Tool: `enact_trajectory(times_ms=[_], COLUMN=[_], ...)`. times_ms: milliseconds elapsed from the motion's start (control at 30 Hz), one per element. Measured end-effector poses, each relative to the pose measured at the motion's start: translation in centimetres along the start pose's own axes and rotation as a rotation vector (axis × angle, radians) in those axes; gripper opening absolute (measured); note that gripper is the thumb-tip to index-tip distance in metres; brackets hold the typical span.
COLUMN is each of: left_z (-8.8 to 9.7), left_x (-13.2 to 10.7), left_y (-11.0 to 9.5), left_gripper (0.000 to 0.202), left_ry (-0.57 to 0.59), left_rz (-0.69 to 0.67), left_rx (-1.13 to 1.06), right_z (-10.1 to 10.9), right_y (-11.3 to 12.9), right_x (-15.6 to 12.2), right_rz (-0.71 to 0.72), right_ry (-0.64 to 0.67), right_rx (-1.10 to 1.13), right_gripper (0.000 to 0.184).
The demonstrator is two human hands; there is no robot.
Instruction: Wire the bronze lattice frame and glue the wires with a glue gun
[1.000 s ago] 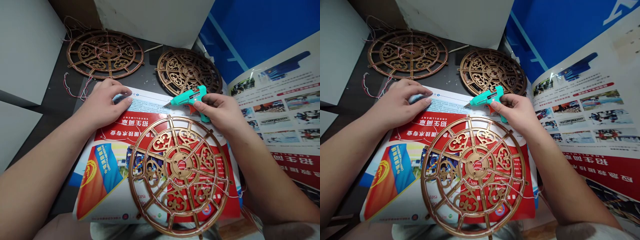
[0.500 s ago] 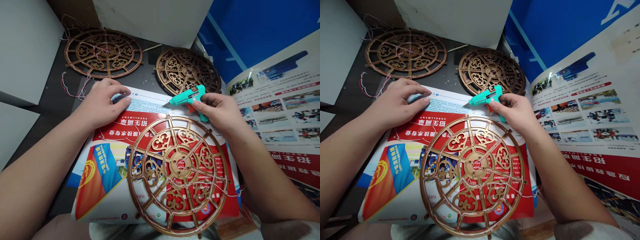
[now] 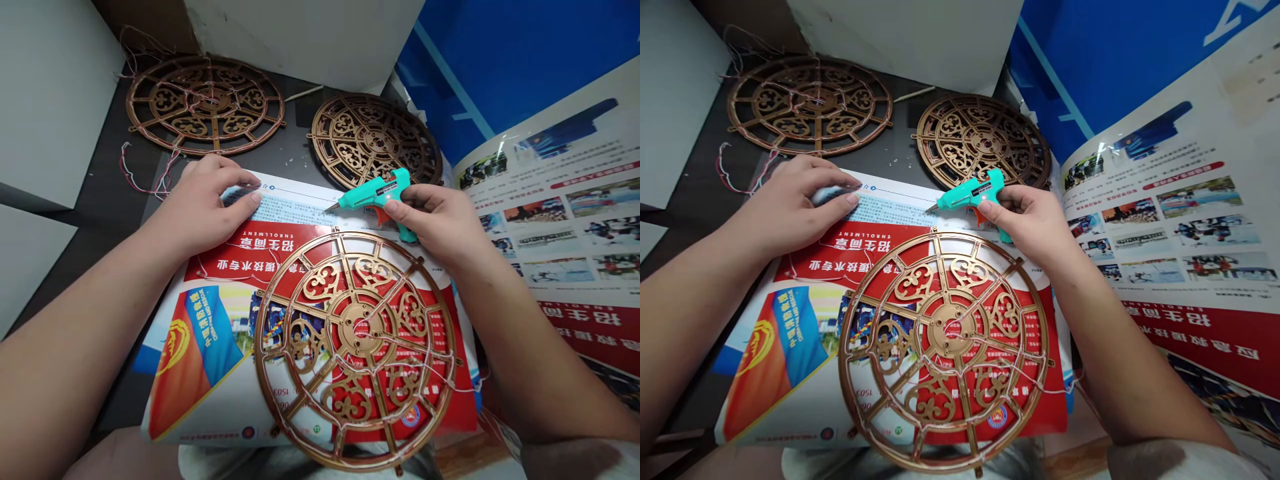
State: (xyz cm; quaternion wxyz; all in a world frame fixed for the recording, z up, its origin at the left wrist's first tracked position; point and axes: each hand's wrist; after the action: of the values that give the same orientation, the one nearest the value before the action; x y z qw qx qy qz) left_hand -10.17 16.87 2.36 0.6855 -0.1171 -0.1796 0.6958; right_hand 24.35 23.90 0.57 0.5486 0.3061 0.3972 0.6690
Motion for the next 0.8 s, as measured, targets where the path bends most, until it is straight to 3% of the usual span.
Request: enact_trajectory(times_ms=[200,533,800], left_z=[0.0,0.11,-0.1], left_x=[0.0,0.05,0.12], left_y=[-0.02,-0.06,0.09], left_gripper=[0.051,0.073,0.06], left_ry=[-0.006,0.02,-0.008], left_rz=[0.015,0.001,0.022], left_rx=[0.003,0.011,-0.061], right_z=[-0.01,0.02,0.11], right_y=[0.03,0.04,-0.09], right_x=[0.03,0.02,0.15], right_rz=[-0.012,-0.005,0.006], right_ry=[0.001,0.001,-0.01], right_rx=[0.017,-0.003,-0.024], right_gripper=[0.05,0.05,0.051])
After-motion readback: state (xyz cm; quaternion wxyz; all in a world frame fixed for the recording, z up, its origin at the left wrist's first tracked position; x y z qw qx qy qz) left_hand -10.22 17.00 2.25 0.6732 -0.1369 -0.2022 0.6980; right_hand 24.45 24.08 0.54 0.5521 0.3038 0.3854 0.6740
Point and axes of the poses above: each hand's wrist, its own x-axis towards the middle knuckle, its own z-axis out of the back of the hand, y = z × x, and after that the axes turned 3 degrees about -z, right-handed
